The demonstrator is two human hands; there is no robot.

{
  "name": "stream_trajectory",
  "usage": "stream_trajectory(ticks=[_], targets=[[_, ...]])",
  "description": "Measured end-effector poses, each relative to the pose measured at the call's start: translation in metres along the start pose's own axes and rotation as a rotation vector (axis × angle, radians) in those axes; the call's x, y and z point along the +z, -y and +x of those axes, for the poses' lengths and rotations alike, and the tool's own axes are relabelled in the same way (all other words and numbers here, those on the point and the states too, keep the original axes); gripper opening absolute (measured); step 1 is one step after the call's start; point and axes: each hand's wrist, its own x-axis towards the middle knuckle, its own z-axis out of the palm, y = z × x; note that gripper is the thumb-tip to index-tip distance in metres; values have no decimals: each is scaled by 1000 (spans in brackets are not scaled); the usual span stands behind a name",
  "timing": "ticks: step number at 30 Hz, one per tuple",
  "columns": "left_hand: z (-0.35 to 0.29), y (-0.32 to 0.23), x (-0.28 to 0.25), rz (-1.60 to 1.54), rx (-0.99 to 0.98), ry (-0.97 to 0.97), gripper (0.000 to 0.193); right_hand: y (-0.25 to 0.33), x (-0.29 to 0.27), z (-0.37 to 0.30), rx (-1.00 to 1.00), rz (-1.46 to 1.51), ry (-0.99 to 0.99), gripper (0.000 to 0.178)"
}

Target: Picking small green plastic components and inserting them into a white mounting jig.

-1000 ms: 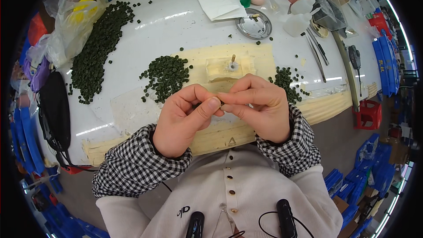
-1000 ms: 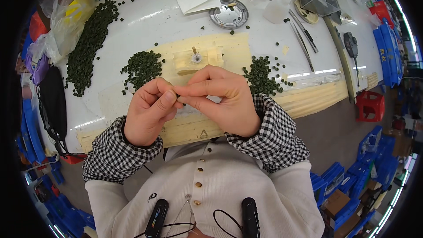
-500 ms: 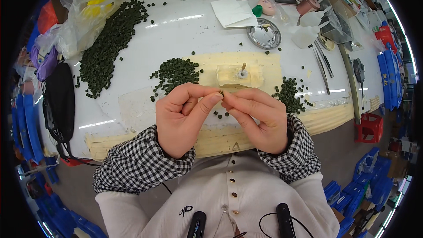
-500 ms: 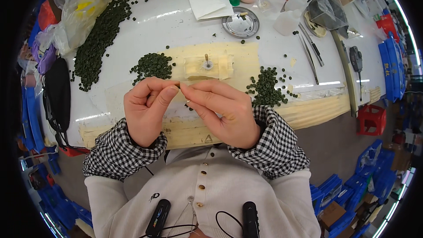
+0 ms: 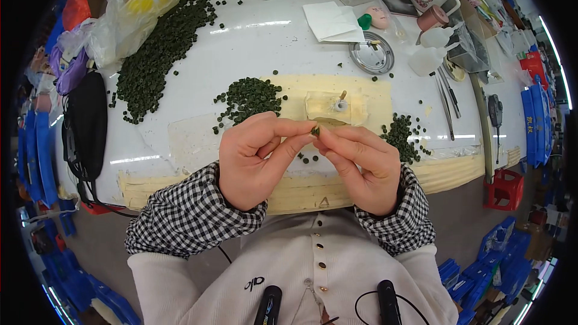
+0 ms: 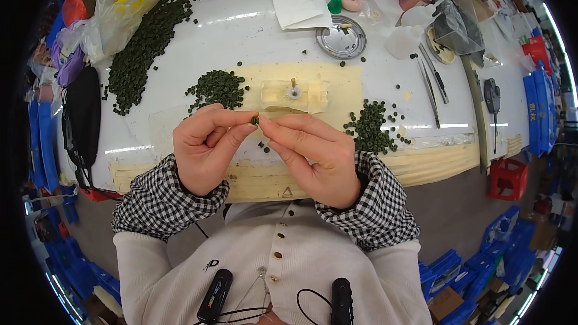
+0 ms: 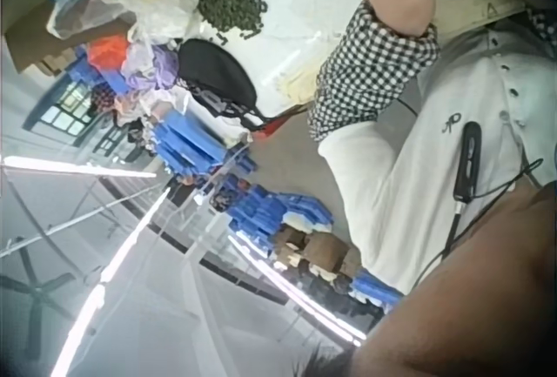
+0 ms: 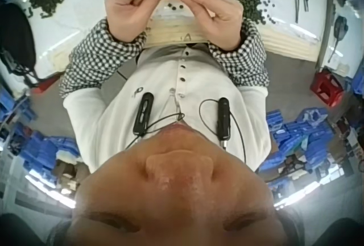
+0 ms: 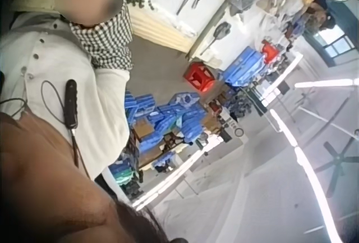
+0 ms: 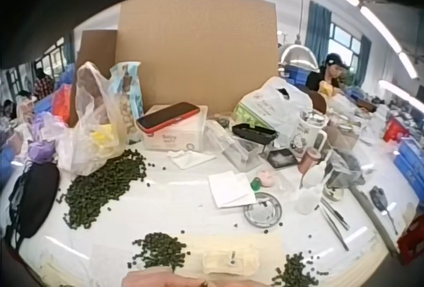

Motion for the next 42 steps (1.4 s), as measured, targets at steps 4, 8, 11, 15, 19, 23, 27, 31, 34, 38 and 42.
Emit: stream_trajectory(ticks=[4, 8, 11, 15, 19, 23, 27, 31, 34, 38, 42], targets=[[1, -2, -1, -262, -249, 61, 19, 3, -2, 2, -91, -96, 13, 35], [5, -3, -5, -225, -237, 92, 17, 3, -2, 2, -128, -165, 15, 35], [8, -2, -6, -34, -20, 58, 17, 2, 0, 1, -82, -85, -3, 34], [9, -7, -9, 123, 102, 55, 18, 0, -1, 0, 7, 36, 21, 34], [9, -6, -7, 122, 101, 36, 21, 3, -2, 2, 66, 120, 29, 32], [9, -5, -6, 126, 98, 28, 22, 1, -1, 0, 80, 151, 18, 31], [8, -5, -5, 106, 90, 23, 21, 2, -1, 1, 71, 122, 19, 31], [6, -2, -5, 42, 67, 33, 20, 1, -1, 1, -10, 18, 30, 31], [6, -2, -4, -5, 25, 51, 20, 1, -2, 2, -76, -53, 42, 32], [6, -1, -3, -47, -1, 58, 18, 2, -2, 2, -88, -67, 26, 32], [8, -3, -4, -44, -3, 54, 18, 3, -1, 3, -70, -63, 1, 32]])
